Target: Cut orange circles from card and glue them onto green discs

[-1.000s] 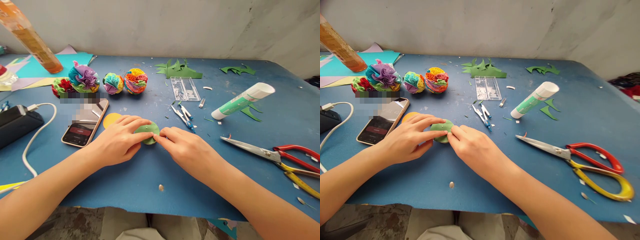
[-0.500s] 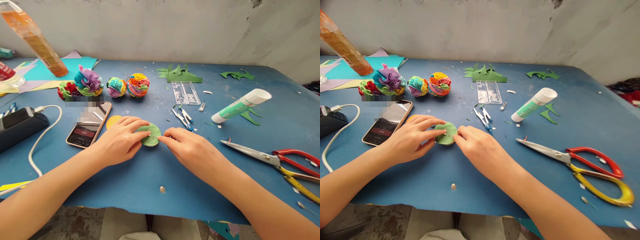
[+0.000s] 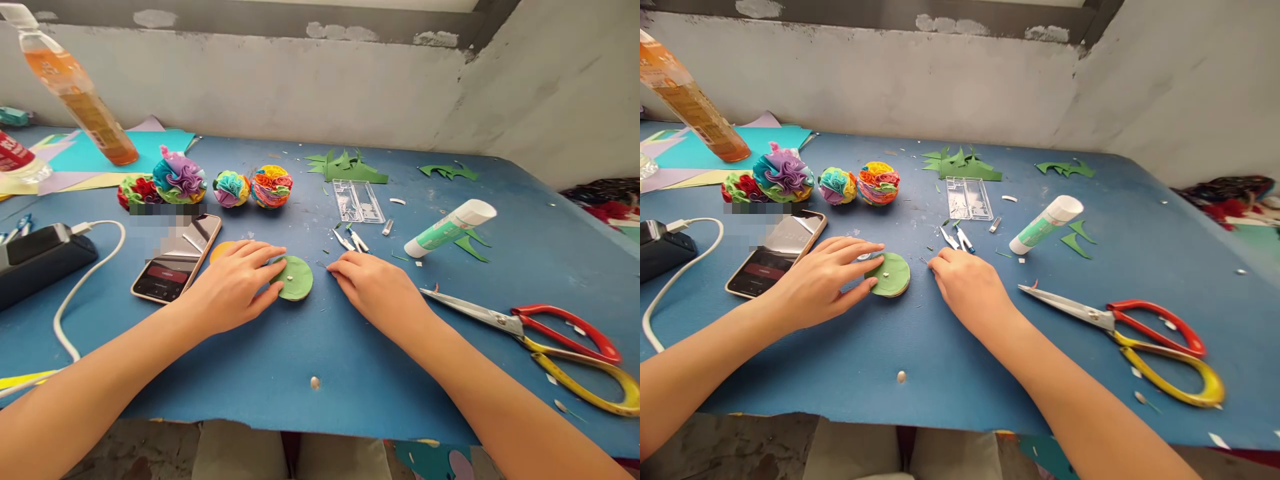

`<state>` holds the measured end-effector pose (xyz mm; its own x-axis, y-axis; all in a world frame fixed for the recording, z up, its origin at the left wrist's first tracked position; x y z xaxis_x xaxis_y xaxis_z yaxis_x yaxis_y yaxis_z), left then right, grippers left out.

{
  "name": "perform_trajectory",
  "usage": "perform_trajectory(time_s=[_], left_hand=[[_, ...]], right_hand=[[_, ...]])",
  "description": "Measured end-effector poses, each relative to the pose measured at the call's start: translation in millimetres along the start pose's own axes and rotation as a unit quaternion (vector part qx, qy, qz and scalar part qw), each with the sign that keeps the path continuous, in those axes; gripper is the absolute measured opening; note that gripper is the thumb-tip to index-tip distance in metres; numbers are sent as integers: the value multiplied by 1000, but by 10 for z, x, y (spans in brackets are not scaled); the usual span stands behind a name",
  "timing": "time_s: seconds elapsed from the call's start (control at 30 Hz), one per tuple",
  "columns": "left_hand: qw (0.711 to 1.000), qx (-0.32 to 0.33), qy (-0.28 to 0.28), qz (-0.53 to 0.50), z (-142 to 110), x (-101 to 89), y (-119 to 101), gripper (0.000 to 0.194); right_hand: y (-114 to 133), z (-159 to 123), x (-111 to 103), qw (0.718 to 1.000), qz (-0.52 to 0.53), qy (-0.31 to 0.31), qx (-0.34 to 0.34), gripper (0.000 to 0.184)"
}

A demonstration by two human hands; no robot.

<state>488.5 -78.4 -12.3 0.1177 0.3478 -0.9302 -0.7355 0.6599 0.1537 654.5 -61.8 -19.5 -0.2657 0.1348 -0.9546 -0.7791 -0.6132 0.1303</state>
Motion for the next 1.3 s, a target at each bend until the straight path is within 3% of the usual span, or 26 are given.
perform_trajectory(time_s=[0.1, 0.17, 0.27, 0.3, 0.37, 0.43, 0.53, 0.6, 0.67, 0.77, 0.87, 0.93, 1.03, 1.1, 1.2, 1.3], left_hand=[[1000, -8, 7, -12, -13, -1, 15, 33], [1000, -13, 7, -27, -19, -8, 28, 32], [999, -27, 2, -43, -26, -22, 52, 31], [999, -34, 1, -43, -29, -23, 60, 32], [998, -52, 3, -34, -37, -16, 78, 34], [997, -71, 12, -26, -48, 8, 93, 40], [995, -92, 25, -33, -62, 62, 101, 62], [993, -99, 39, -52, -64, 112, 95, 78], [989, -102, 57, -85, -59, 165, 77, 85], [982, -115, 60, -134, -50, 201, 58, 82], [975, -136, 55, -166, -44, 207, 61, 78], [970, -144, 63, -187, -40, 222, 63, 78], [963, -152, 71, -211, -34, 244, 74, 81], [961, -154, 73, -218, -31, 255, 80, 83], [960, -151, 75, -224, -25, 259, 82, 81], [961, -149, 75, -221, -12, 242, 80, 77]], right_hand=[[-1, 5, -118, 999, 20, -27, -13, 14], [-35, -23, -399, 989, 30, -141, -23, 13], [-228, -180, -928, 929, 13, -370, 2, 19], [-341, -239, -1065, 905, 16, -424, 27, 26], [-654, -312, -1224, 876, 67, -464, 115, 45], [-1020, -333, -1211, 864, 164, -412, 238, 70], [-1392, -364, -955, 835, 319, -235, 383, 89], [-1478, -384, -792, 821, 377, -133, 408, 78], [-1526, -394, -697, 823, 385, -82, 410, 55], [-1557, -358, -728, 835, 353, -153, 393, 27], [-1338, -234, -827, 809, 398, -302, 309, 18], [-992, -65, -783, 763, 520, -329, 197, 15], [-306, 223, -532, 721, 652, -226, 58, 20], [55, 348, -307, 712, 681, -168, 27, 17], [309, 458, -16, 687, 712, -140, 40, 18], [358, 516, 134, 663, 735, -130, 59, 21]])
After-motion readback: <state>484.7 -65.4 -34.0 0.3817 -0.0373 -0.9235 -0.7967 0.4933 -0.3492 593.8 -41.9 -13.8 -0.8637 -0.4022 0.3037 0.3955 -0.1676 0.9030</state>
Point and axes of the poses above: each hand's wrist, its own z-axis towards the middle knuckle, its own x-axis out of the palm, y = z × x, the point moved 6 cm from there along z, towards the middle knuckle, and after that the axes turned 12 degrees about z, right-handed, at the moved point
